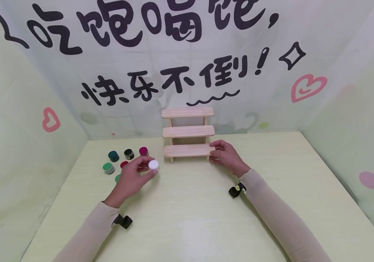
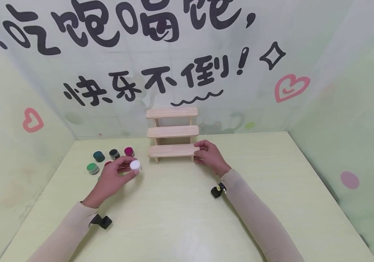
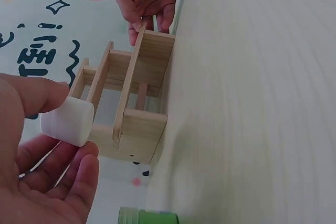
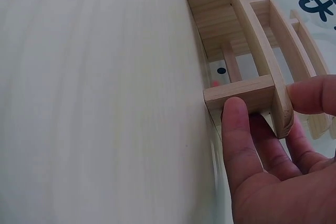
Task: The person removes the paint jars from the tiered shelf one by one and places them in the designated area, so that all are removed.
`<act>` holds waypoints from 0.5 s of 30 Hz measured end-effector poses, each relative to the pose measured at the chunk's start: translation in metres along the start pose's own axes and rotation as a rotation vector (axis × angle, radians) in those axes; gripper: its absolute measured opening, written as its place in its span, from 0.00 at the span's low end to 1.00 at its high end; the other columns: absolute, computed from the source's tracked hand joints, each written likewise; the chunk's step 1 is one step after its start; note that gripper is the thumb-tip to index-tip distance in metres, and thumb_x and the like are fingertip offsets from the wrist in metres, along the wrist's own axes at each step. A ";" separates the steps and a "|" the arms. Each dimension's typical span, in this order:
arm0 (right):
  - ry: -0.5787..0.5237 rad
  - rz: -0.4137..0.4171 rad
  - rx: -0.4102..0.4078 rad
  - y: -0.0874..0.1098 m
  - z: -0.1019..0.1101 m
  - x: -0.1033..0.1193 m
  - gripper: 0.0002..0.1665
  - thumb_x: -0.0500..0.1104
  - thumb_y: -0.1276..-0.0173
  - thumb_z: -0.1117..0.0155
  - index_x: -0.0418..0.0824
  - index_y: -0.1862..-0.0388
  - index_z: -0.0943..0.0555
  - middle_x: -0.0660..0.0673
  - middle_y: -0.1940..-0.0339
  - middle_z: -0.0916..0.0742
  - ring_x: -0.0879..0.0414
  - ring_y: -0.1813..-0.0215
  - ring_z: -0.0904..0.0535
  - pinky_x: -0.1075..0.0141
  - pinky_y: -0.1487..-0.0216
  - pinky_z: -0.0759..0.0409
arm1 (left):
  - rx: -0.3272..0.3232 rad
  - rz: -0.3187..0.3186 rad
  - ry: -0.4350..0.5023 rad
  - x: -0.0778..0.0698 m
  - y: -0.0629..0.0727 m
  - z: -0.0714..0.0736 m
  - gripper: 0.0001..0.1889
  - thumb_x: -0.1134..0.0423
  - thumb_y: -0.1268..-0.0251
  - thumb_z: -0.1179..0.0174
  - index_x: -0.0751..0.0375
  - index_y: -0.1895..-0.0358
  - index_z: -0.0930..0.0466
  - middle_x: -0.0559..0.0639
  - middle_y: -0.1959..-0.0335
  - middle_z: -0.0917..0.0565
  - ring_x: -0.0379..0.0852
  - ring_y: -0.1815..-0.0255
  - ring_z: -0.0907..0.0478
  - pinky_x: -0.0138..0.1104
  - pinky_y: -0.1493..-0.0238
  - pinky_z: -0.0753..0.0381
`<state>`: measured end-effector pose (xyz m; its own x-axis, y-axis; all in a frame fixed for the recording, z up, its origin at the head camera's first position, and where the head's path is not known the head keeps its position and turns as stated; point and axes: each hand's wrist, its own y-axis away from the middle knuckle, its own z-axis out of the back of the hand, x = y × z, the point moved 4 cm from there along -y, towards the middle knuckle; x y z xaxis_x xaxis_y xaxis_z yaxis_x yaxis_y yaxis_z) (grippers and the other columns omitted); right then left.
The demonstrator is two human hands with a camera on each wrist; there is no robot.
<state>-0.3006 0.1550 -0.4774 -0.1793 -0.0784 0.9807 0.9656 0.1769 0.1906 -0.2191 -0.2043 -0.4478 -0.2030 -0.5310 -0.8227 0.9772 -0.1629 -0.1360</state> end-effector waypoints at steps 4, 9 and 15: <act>0.001 -0.005 -0.003 0.000 0.000 0.002 0.23 0.33 0.24 0.38 0.34 0.33 0.28 0.41 0.48 0.17 0.50 0.50 0.13 0.58 0.43 0.11 | -0.028 -0.003 -0.022 0.008 0.008 0.015 0.25 0.53 0.33 0.26 0.52 0.36 0.19 0.50 0.42 0.15 0.51 0.42 0.16 0.49 0.39 0.12; 0.005 -0.011 -0.009 -0.001 0.000 0.002 0.23 0.33 0.24 0.38 0.34 0.33 0.27 0.41 0.47 0.17 0.50 0.50 0.13 0.58 0.43 0.11 | -0.072 -0.001 -0.038 0.020 0.017 0.034 0.23 0.51 0.30 0.28 0.53 0.37 0.19 0.51 0.42 0.15 0.51 0.43 0.17 0.41 0.42 0.11; 0.008 -0.015 -0.012 -0.001 -0.001 0.001 0.23 0.33 0.24 0.39 0.34 0.33 0.27 0.40 0.46 0.17 0.50 0.50 0.14 0.59 0.44 0.11 | -0.104 0.047 -0.083 0.030 0.030 0.055 0.25 0.49 0.27 0.31 0.55 0.34 0.22 0.56 0.41 0.16 0.55 0.44 0.17 0.24 0.54 0.14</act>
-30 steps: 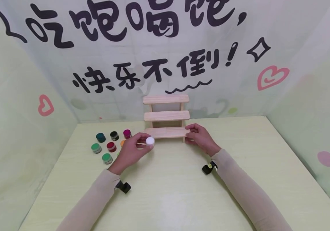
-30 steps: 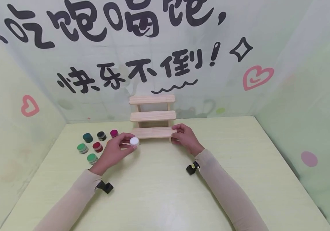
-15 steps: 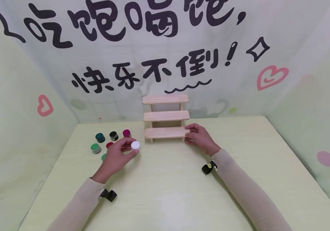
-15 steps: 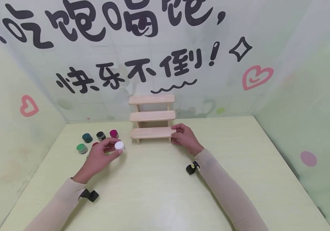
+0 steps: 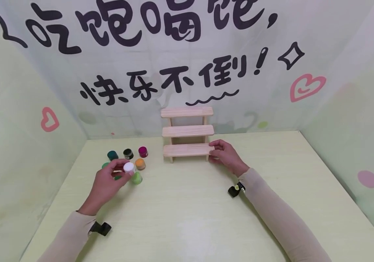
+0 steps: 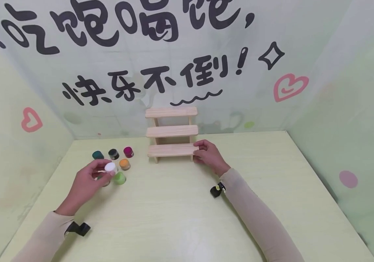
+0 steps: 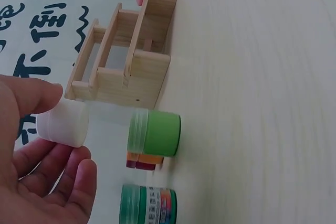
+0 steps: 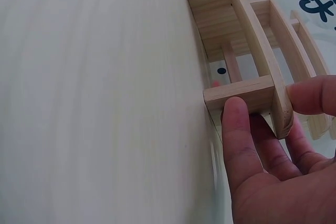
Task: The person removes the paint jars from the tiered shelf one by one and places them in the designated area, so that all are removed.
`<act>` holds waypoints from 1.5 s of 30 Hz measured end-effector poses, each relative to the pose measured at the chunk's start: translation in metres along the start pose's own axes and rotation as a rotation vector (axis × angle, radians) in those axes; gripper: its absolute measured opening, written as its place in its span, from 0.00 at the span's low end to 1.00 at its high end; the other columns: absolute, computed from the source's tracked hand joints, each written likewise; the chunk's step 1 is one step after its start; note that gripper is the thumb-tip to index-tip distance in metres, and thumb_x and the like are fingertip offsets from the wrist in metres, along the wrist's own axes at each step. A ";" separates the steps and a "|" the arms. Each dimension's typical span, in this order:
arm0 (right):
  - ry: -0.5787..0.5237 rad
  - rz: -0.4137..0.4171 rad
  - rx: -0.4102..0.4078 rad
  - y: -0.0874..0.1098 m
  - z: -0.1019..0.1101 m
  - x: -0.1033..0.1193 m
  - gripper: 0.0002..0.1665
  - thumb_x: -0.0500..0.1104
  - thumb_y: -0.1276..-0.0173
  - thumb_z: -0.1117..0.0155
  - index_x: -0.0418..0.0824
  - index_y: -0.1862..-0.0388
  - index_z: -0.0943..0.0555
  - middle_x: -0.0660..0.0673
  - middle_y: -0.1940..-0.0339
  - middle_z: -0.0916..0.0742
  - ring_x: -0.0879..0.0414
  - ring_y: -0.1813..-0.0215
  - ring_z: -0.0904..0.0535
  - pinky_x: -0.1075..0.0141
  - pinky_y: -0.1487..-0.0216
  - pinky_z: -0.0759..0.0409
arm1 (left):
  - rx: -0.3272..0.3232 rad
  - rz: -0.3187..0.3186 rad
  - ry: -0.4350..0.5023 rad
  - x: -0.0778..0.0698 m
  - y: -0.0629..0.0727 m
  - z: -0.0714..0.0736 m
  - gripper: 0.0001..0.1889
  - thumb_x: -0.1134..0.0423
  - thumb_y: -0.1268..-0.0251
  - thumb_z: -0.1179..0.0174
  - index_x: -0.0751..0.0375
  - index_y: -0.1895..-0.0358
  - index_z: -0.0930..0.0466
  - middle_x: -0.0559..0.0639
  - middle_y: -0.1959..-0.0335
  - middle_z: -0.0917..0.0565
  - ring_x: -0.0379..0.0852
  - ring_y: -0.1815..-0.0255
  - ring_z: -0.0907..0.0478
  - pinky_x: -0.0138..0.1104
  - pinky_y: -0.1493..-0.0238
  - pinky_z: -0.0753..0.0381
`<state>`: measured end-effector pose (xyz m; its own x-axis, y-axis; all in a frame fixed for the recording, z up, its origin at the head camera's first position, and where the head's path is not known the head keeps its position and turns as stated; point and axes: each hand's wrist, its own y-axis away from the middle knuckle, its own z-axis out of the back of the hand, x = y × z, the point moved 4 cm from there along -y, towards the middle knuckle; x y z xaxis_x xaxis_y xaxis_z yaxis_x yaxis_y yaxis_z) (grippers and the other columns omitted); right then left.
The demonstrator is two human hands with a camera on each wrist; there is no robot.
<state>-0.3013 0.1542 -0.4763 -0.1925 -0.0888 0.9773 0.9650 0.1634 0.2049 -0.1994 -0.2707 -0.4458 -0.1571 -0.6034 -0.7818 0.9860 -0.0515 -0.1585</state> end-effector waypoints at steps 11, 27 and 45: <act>0.008 0.000 0.000 -0.001 -0.001 0.000 0.23 0.34 0.24 0.38 0.34 0.33 0.28 0.40 0.46 0.17 0.50 0.50 0.14 0.57 0.43 0.11 | -0.058 0.119 -0.055 0.027 0.012 0.034 0.30 0.46 0.27 0.32 0.58 0.31 0.25 0.62 0.37 0.18 0.60 0.40 0.19 0.16 0.57 0.19; 0.008 -0.004 0.006 0.002 0.000 -0.004 0.22 0.33 0.25 0.39 0.35 0.34 0.27 0.40 0.47 0.17 0.51 0.50 0.14 0.59 0.47 0.10 | -0.058 0.255 -0.118 0.071 0.022 0.054 0.35 0.41 0.28 0.33 0.61 0.29 0.27 0.65 0.36 0.20 0.61 0.38 0.21 0.16 0.60 0.22; 0.017 0.015 0.007 0.001 0.000 0.000 0.23 0.34 0.24 0.39 0.33 0.33 0.28 0.40 0.47 0.17 0.52 0.51 0.14 0.59 0.45 0.11 | 0.046 0.311 -0.206 0.085 0.021 0.056 0.33 0.43 0.30 0.30 0.63 0.33 0.25 0.67 0.39 0.17 0.65 0.39 0.19 0.31 0.57 0.18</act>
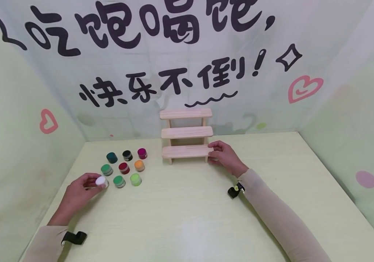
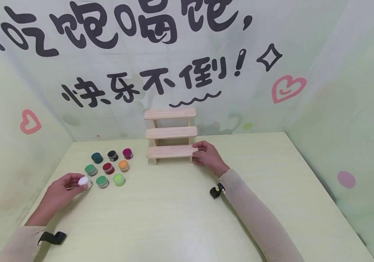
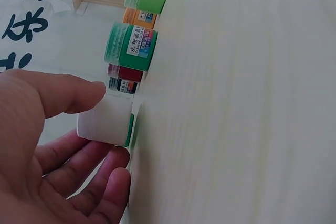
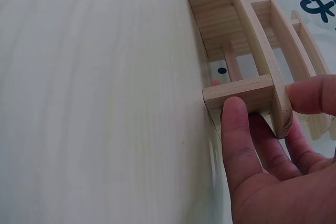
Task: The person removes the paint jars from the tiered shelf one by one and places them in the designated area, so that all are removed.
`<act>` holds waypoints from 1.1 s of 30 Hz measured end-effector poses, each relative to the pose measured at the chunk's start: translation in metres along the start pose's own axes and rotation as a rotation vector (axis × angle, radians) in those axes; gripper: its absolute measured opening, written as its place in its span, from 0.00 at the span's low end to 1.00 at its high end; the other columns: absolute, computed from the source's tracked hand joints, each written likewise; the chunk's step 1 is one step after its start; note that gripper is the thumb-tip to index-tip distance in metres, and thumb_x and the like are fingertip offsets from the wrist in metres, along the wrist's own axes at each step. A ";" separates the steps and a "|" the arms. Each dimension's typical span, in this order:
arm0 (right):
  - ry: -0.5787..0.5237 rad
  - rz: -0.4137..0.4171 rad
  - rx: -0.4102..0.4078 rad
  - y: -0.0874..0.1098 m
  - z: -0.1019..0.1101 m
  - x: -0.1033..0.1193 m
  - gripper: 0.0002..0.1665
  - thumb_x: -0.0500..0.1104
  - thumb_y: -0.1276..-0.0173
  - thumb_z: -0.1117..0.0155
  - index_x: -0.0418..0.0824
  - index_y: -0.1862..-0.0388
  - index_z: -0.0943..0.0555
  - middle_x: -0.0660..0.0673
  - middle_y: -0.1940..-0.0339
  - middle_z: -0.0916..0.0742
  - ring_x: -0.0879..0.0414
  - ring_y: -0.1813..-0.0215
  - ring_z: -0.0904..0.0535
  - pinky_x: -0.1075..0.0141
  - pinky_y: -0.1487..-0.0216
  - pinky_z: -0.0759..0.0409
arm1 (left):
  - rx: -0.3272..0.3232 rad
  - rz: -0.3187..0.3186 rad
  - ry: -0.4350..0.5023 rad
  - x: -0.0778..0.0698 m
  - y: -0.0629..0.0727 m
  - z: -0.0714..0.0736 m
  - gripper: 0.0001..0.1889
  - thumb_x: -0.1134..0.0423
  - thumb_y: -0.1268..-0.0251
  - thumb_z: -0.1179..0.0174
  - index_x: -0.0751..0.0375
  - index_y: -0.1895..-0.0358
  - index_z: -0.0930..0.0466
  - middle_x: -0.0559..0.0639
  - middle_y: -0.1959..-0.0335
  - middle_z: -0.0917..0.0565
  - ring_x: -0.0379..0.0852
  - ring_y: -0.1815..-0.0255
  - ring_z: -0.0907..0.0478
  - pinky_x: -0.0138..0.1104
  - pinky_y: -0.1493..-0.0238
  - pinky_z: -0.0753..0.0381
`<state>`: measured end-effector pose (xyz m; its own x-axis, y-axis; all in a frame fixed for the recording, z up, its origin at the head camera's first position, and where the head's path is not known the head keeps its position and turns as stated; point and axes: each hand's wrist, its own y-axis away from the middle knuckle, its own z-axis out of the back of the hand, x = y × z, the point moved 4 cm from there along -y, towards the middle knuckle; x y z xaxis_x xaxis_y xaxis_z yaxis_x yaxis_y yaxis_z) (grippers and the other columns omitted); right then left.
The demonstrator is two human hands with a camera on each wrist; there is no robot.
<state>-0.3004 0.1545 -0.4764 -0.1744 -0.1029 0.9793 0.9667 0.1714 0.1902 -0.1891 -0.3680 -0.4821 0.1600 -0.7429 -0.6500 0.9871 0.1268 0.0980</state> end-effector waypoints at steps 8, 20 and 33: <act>0.001 -0.008 0.001 0.001 0.000 0.000 0.23 0.34 0.24 0.39 0.34 0.33 0.28 0.39 0.45 0.17 0.52 0.51 0.14 0.57 0.44 0.11 | 0.017 0.014 -0.012 0.001 0.000 -0.002 0.32 0.47 0.30 0.29 0.64 0.32 0.26 0.68 0.38 0.18 0.65 0.39 0.20 0.34 0.56 0.15; -0.004 -0.013 0.007 -0.003 -0.003 0.001 0.23 0.34 0.24 0.38 0.34 0.33 0.27 0.40 0.46 0.17 0.50 0.50 0.14 0.57 0.43 0.11 | 0.001 -0.025 -0.036 0.000 0.004 -0.001 0.31 0.47 0.29 0.30 0.64 0.33 0.25 0.67 0.40 0.17 0.64 0.41 0.19 0.31 0.56 0.18; 0.076 0.018 0.023 0.001 -0.001 0.007 0.23 0.35 0.25 0.35 0.33 0.34 0.27 0.37 0.45 0.18 0.49 0.46 0.15 0.47 0.37 0.13 | -0.088 -0.026 -0.007 -0.023 0.014 0.004 0.36 0.40 0.27 0.35 0.61 0.27 0.29 0.70 0.28 0.26 0.70 0.31 0.29 0.62 0.38 0.19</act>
<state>-0.3007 0.1529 -0.4699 -0.1415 -0.1731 0.9747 0.9648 0.1963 0.1750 -0.1791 -0.3517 -0.4630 0.1350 -0.7509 -0.6465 0.9862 0.1647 0.0147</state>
